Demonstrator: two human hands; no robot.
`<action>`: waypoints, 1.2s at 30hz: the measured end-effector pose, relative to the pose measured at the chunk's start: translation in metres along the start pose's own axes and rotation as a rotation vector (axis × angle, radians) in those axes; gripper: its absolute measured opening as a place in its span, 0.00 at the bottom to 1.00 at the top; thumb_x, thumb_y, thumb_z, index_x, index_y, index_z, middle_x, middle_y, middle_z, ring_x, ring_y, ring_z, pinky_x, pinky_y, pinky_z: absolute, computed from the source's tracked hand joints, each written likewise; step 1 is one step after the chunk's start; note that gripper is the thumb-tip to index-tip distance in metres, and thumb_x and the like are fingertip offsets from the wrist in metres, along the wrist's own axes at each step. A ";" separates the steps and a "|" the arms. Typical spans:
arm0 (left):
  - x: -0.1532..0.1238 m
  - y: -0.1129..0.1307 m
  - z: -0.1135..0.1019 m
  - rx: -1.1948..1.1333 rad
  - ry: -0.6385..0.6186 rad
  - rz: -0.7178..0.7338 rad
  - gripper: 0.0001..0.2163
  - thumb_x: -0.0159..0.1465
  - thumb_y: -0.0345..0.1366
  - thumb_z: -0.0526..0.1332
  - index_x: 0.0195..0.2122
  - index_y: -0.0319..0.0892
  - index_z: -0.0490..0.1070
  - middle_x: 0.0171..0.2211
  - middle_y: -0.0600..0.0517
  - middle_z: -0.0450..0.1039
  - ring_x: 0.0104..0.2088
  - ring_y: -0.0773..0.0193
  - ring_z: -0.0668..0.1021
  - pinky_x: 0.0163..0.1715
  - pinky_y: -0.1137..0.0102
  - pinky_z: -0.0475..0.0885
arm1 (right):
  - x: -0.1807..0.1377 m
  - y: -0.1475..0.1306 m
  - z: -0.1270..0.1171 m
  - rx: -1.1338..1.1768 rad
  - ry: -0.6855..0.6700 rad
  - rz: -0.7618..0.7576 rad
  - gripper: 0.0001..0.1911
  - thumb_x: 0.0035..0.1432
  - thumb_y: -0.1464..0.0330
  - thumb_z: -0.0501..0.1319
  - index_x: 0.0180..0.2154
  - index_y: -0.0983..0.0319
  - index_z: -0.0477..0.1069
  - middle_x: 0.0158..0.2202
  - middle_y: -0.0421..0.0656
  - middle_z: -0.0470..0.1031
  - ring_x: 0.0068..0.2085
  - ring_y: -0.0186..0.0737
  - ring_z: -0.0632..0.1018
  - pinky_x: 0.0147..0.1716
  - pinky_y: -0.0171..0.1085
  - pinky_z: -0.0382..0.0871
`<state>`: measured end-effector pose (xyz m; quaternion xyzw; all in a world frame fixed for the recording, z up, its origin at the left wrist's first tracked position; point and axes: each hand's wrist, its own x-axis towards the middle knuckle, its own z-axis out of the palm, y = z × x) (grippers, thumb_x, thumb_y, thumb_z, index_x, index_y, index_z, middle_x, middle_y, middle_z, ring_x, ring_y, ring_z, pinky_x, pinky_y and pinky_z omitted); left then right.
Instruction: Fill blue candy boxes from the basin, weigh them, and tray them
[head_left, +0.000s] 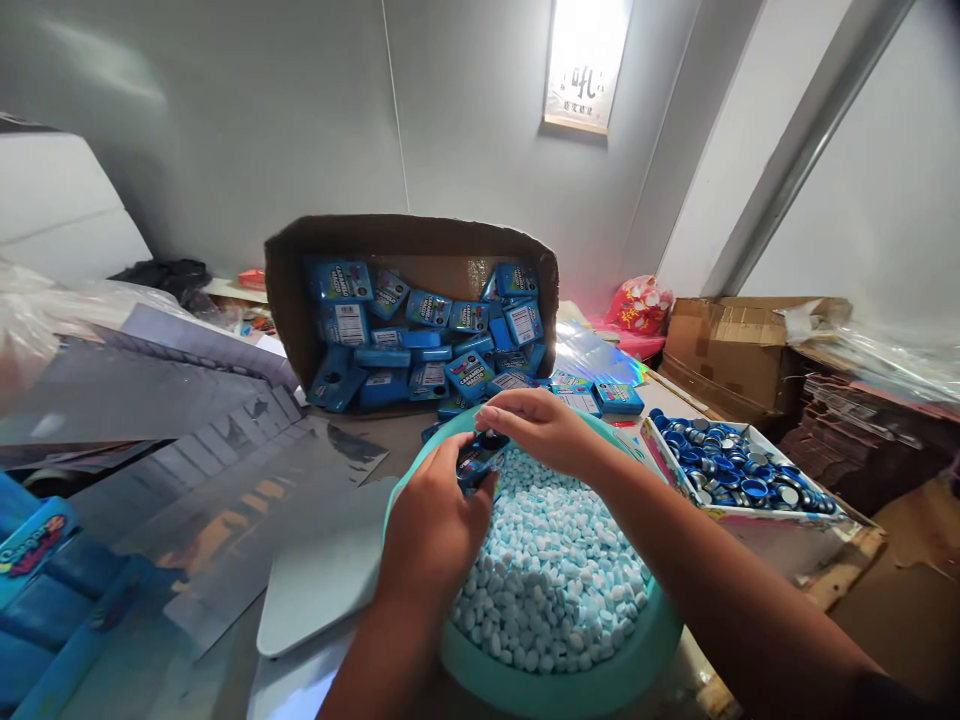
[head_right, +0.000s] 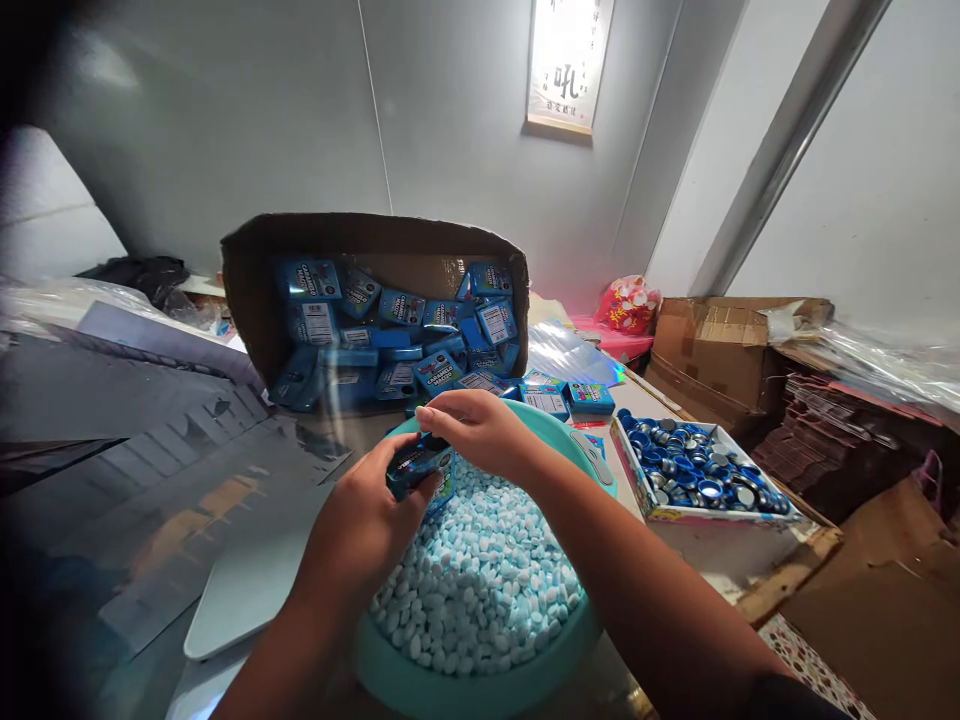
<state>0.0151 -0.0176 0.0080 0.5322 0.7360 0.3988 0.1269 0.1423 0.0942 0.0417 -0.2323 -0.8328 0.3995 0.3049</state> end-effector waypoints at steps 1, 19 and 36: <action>0.000 0.000 0.000 0.007 0.003 -0.001 0.18 0.62 0.37 0.63 0.54 0.48 0.72 0.50 0.49 0.78 0.50 0.52 0.79 0.49 0.60 0.72 | -0.001 -0.001 0.000 0.001 -0.013 0.001 0.18 0.67 0.56 0.57 0.35 0.63 0.76 0.36 0.44 0.79 0.39 0.39 0.77 0.40 0.36 0.71; 0.000 -0.002 -0.001 -0.025 0.247 0.000 0.21 0.61 0.39 0.66 0.55 0.47 0.71 0.49 0.47 0.78 0.51 0.51 0.79 0.55 0.58 0.73 | 0.000 0.028 0.011 -0.535 -0.461 0.443 0.08 0.52 0.76 0.65 0.23 0.61 0.75 0.22 0.42 0.72 0.26 0.39 0.72 0.29 0.39 0.64; 0.001 -0.004 0.002 -0.060 0.166 0.024 0.21 0.61 0.37 0.66 0.55 0.46 0.70 0.52 0.47 0.77 0.52 0.52 0.79 0.54 0.59 0.74 | -0.002 0.023 0.023 -0.672 -0.761 0.236 0.16 0.48 0.65 0.73 0.40 0.65 0.82 0.32 0.43 0.81 0.28 0.38 0.73 0.26 0.35 0.60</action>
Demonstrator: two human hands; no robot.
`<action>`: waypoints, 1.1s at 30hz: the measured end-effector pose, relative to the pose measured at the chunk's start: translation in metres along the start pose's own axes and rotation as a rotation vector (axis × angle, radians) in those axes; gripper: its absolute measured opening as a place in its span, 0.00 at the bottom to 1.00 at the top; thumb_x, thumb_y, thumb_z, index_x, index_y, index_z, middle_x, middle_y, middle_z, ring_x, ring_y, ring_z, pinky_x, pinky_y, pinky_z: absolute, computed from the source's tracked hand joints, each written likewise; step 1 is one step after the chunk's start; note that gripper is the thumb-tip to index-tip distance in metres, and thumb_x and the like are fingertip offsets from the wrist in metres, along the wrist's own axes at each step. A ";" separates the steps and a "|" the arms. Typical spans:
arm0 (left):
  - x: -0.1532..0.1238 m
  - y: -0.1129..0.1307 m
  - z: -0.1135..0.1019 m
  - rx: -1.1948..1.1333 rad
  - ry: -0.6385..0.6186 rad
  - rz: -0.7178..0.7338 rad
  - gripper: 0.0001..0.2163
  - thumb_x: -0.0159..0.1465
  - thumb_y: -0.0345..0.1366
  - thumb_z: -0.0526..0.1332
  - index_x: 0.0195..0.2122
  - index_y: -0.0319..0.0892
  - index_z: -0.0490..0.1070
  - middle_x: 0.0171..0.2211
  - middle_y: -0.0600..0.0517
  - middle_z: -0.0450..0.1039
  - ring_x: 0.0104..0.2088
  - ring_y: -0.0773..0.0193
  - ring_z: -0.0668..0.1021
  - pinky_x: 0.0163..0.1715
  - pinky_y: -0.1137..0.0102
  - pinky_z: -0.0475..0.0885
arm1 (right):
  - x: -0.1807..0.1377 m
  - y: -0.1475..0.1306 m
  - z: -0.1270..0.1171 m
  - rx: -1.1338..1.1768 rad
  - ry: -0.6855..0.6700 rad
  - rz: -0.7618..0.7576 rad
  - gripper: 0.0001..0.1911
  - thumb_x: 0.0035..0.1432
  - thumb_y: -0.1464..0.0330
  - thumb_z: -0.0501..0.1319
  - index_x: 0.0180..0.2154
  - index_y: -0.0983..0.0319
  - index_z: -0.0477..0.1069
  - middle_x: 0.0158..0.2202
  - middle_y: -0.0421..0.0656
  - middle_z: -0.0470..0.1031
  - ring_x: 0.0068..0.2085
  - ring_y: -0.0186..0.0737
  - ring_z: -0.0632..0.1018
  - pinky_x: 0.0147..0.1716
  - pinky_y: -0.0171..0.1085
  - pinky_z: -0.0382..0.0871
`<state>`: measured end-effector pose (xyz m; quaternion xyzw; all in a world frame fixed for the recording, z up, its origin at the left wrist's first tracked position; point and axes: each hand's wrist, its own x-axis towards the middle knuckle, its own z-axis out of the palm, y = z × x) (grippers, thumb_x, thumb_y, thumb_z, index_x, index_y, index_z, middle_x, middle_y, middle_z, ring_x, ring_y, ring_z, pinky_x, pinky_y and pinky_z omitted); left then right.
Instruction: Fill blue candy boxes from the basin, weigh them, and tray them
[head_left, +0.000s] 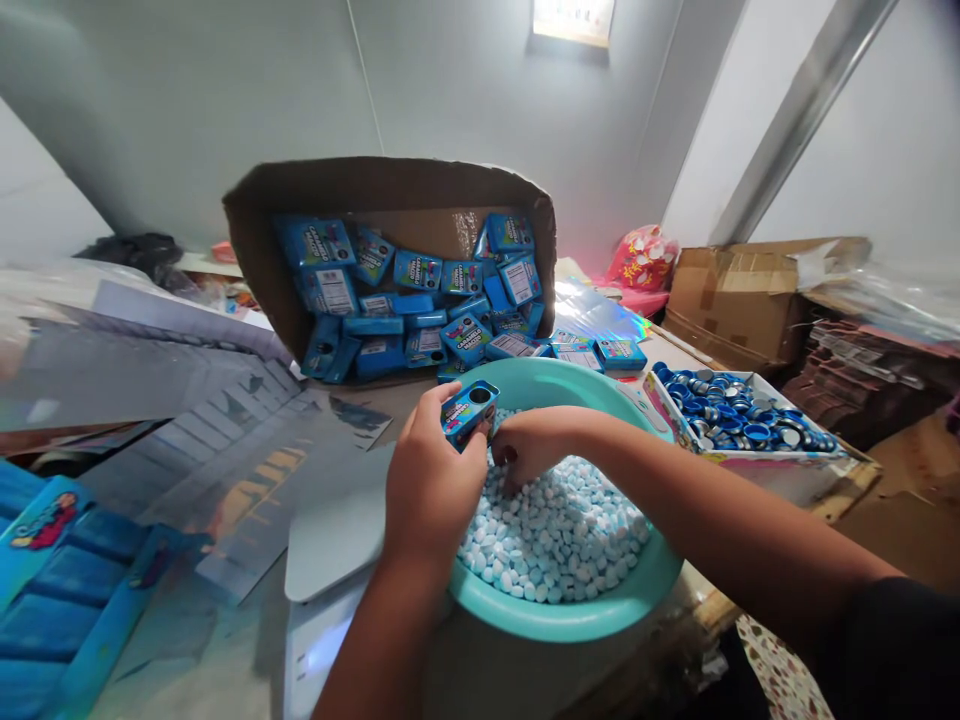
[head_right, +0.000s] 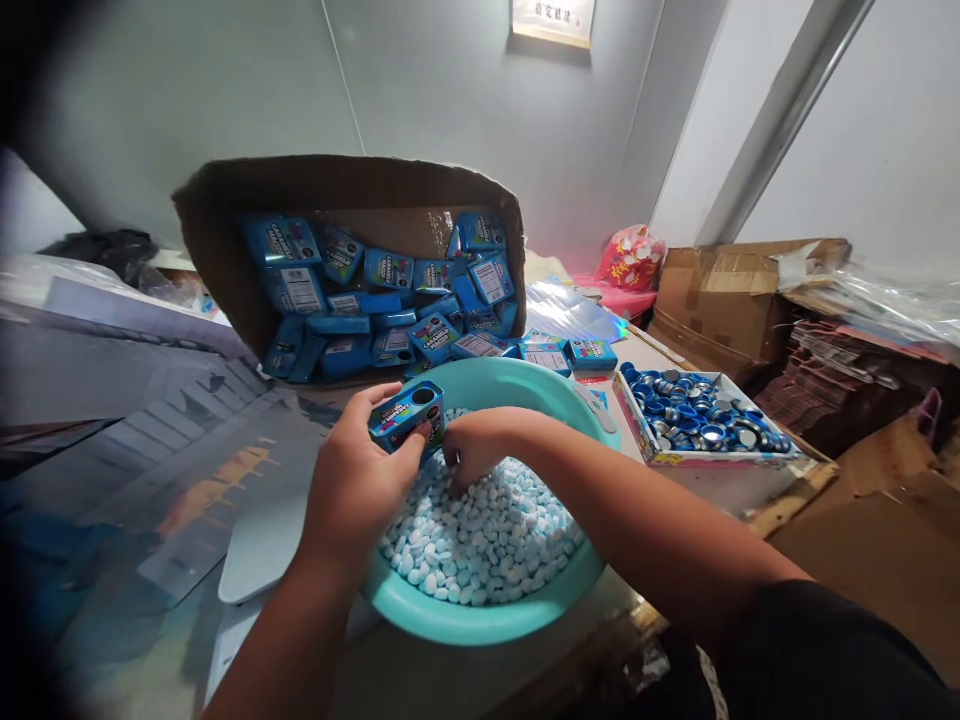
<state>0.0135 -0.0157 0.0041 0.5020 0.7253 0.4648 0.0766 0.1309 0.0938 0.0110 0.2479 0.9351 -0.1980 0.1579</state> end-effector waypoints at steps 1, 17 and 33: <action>0.000 0.000 0.000 0.002 -0.003 -0.002 0.21 0.61 0.37 0.66 0.55 0.46 0.70 0.52 0.47 0.77 0.52 0.52 0.79 0.54 0.59 0.74 | 0.000 0.000 0.001 0.009 0.005 -0.002 0.13 0.49 0.67 0.73 0.38 0.64 0.82 0.31 0.43 0.80 0.28 0.37 0.73 0.25 0.35 0.60; -0.001 0.000 0.001 0.023 -0.051 0.039 0.20 0.59 0.32 0.66 0.53 0.48 0.71 0.48 0.48 0.79 0.47 0.55 0.80 0.48 0.62 0.74 | -0.020 0.022 -0.032 0.096 0.591 0.159 0.05 0.56 0.73 0.66 0.28 0.64 0.79 0.23 0.38 0.72 0.25 0.32 0.67 0.25 0.35 0.55; -0.002 0.000 0.003 0.049 -0.125 0.149 0.14 0.60 0.31 0.66 0.47 0.47 0.73 0.45 0.52 0.79 0.46 0.57 0.79 0.46 0.64 0.72 | -0.009 0.010 -0.023 1.262 0.785 -0.095 0.11 0.50 0.65 0.73 0.33 0.63 0.77 0.27 0.40 0.77 0.31 0.34 0.80 0.38 0.36 0.78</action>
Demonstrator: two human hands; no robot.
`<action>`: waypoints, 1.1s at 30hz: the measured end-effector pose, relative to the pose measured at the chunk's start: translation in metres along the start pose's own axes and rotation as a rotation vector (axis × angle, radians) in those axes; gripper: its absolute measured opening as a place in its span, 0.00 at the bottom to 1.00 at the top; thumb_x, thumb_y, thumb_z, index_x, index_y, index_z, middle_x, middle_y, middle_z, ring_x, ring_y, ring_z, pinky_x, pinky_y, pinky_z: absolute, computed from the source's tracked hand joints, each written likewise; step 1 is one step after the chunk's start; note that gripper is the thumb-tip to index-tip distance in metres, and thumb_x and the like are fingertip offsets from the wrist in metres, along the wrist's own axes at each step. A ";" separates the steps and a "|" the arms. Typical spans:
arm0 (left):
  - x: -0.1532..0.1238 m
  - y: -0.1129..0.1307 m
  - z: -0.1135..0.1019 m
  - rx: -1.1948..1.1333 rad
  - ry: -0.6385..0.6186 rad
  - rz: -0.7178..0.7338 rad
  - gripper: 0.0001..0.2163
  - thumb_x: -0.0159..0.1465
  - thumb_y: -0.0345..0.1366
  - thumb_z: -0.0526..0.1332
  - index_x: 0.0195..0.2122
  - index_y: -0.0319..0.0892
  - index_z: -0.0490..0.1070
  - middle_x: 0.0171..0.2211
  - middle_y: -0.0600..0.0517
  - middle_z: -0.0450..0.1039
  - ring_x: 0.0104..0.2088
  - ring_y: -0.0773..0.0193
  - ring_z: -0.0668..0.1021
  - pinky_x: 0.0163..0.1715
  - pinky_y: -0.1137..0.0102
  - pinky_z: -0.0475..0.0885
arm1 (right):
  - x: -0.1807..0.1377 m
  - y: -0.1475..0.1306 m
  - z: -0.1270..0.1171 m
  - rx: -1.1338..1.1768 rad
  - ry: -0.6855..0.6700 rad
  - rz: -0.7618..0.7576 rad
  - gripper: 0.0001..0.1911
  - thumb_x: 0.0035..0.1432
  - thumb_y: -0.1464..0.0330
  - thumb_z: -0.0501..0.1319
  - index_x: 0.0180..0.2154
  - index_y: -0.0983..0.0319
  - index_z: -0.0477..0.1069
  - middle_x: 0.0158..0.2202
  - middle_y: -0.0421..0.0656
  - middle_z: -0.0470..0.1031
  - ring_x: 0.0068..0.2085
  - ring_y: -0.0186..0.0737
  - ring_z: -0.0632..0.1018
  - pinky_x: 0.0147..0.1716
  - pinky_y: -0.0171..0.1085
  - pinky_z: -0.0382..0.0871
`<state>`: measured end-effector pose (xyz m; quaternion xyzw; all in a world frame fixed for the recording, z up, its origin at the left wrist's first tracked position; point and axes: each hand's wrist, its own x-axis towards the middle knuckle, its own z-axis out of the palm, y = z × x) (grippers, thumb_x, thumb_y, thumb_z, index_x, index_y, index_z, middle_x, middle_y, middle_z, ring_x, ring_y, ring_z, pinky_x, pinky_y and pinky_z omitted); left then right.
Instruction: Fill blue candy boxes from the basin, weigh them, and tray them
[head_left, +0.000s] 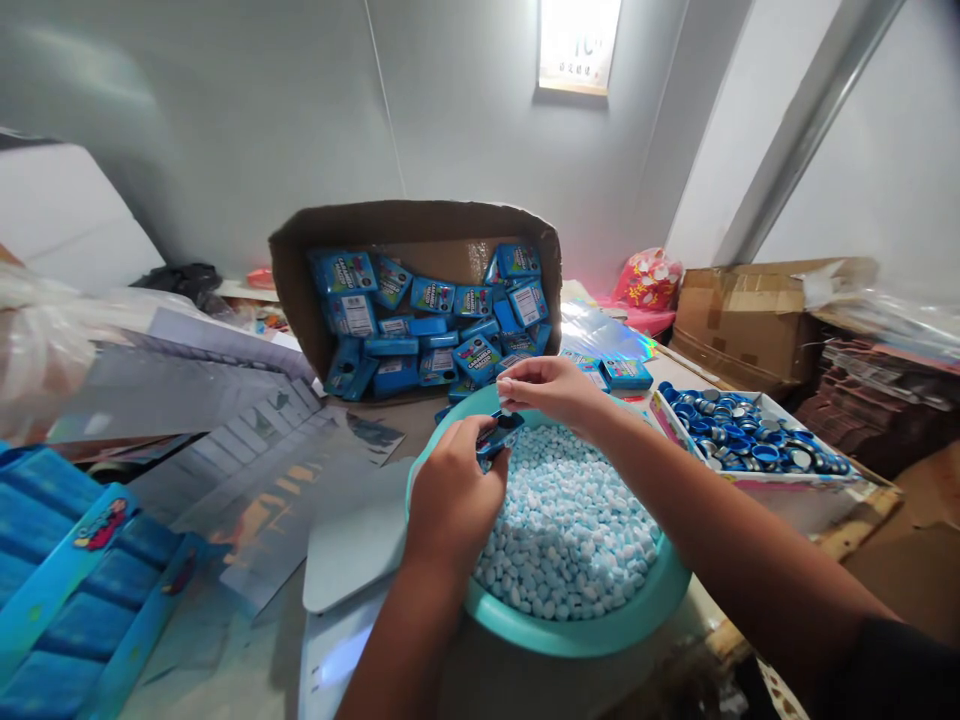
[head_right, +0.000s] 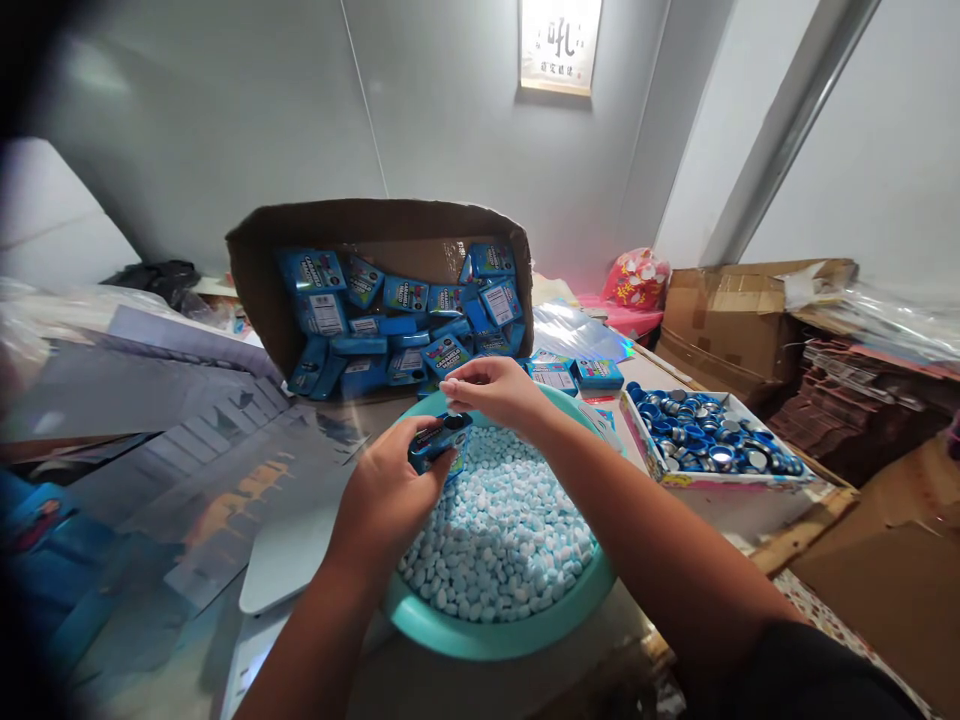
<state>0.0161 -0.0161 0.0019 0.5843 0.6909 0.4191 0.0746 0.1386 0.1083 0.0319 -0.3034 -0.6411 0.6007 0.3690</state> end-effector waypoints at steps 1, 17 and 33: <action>0.000 0.000 0.000 0.001 0.003 -0.001 0.13 0.60 0.31 0.66 0.47 0.47 0.73 0.45 0.52 0.79 0.46 0.57 0.79 0.46 0.64 0.72 | -0.001 0.000 0.001 0.004 -0.018 0.002 0.12 0.49 0.64 0.74 0.33 0.63 0.77 0.27 0.39 0.77 0.31 0.34 0.80 0.38 0.35 0.78; 0.001 0.000 -0.001 0.003 0.029 -0.071 0.13 0.59 0.31 0.67 0.45 0.48 0.72 0.44 0.51 0.79 0.45 0.55 0.79 0.43 0.64 0.71 | -0.003 0.000 -0.003 -0.163 -0.096 -0.070 0.18 0.43 0.61 0.76 0.33 0.63 0.77 0.28 0.41 0.78 0.31 0.36 0.79 0.32 0.35 0.74; 0.000 0.003 -0.002 -0.004 0.017 -0.080 0.11 0.60 0.32 0.66 0.44 0.47 0.72 0.43 0.51 0.79 0.44 0.56 0.80 0.43 0.64 0.72 | -0.002 -0.001 -0.004 -0.260 -0.134 -0.158 0.11 0.53 0.61 0.69 0.33 0.62 0.77 0.28 0.40 0.76 0.31 0.35 0.76 0.33 0.36 0.71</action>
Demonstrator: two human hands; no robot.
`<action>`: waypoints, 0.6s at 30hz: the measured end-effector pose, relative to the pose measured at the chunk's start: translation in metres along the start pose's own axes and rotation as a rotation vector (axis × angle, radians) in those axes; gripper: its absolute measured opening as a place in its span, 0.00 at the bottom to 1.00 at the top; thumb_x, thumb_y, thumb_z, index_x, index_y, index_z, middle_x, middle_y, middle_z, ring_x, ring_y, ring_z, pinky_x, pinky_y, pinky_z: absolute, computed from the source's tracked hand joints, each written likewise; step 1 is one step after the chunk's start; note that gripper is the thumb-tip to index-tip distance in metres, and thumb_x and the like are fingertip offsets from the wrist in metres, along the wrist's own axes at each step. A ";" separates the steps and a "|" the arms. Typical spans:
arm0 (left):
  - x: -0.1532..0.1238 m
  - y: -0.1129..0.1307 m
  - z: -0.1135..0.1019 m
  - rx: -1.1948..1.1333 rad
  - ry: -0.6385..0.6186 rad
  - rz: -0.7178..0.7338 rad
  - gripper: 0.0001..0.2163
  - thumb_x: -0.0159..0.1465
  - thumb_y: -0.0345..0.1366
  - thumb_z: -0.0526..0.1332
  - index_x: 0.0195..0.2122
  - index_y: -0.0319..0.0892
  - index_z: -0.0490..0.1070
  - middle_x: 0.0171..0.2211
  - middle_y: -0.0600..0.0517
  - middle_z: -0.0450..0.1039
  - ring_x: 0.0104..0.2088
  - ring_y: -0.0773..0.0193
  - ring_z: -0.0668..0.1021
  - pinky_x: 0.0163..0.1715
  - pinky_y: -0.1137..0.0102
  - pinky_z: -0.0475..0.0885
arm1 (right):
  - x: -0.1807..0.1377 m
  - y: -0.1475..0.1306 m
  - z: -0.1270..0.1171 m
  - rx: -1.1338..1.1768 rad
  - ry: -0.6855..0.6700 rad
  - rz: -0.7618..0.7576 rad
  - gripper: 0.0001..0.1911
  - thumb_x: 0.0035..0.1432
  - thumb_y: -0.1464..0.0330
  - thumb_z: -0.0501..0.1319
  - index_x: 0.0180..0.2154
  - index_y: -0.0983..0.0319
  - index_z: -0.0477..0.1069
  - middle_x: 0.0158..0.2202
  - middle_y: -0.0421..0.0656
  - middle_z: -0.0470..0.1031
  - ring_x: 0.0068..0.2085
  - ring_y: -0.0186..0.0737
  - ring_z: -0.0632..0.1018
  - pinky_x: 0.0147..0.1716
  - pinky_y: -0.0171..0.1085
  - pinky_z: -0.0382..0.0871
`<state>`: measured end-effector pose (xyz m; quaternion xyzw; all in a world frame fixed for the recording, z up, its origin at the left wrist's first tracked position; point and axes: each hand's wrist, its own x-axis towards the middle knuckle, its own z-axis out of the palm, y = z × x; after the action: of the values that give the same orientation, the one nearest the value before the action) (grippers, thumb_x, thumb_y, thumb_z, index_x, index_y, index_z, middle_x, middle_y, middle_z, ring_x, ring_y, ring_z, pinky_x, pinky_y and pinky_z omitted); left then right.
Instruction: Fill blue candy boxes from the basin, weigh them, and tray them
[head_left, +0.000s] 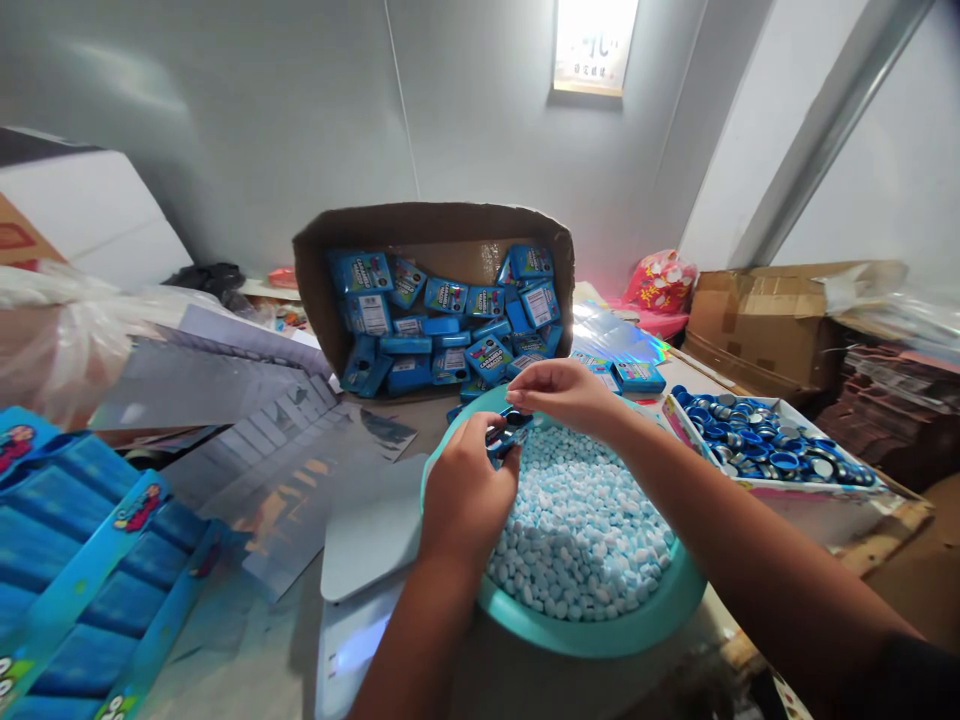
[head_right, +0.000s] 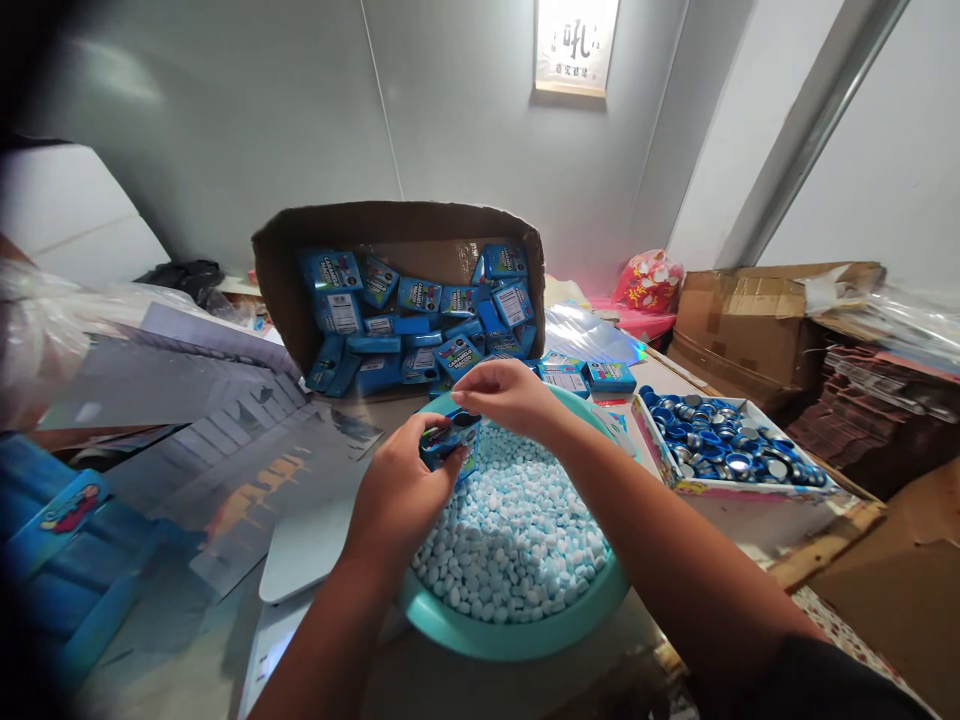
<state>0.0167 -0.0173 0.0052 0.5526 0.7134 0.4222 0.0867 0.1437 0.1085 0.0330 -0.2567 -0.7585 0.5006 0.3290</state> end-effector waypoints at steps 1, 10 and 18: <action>0.000 0.000 0.000 0.001 0.003 -0.004 0.11 0.60 0.33 0.66 0.45 0.48 0.72 0.42 0.50 0.79 0.44 0.56 0.80 0.43 0.64 0.72 | 0.000 0.000 0.000 0.003 0.006 0.010 0.09 0.53 0.62 0.69 0.33 0.62 0.77 0.29 0.40 0.77 0.31 0.35 0.76 0.34 0.37 0.72; -0.001 0.001 -0.002 0.010 0.001 -0.021 0.12 0.60 0.33 0.66 0.46 0.47 0.72 0.41 0.50 0.79 0.43 0.55 0.80 0.42 0.65 0.72 | -0.004 -0.004 0.006 0.026 -0.006 -0.027 0.13 0.53 0.59 0.69 0.34 0.62 0.78 0.35 0.44 0.81 0.38 0.39 0.80 0.42 0.39 0.75; 0.000 0.001 -0.001 0.005 0.047 -0.100 0.13 0.59 0.35 0.66 0.45 0.49 0.72 0.38 0.51 0.78 0.39 0.55 0.81 0.38 0.66 0.71 | 0.014 0.018 -0.012 -0.437 0.122 0.034 0.19 0.66 0.60 0.55 0.36 0.66 0.78 0.35 0.47 0.81 0.37 0.40 0.78 0.37 0.36 0.70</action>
<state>0.0168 -0.0181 0.0070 0.5062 0.7429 0.4287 0.0896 0.1445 0.1320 0.0234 -0.3645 -0.8231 0.3135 0.3023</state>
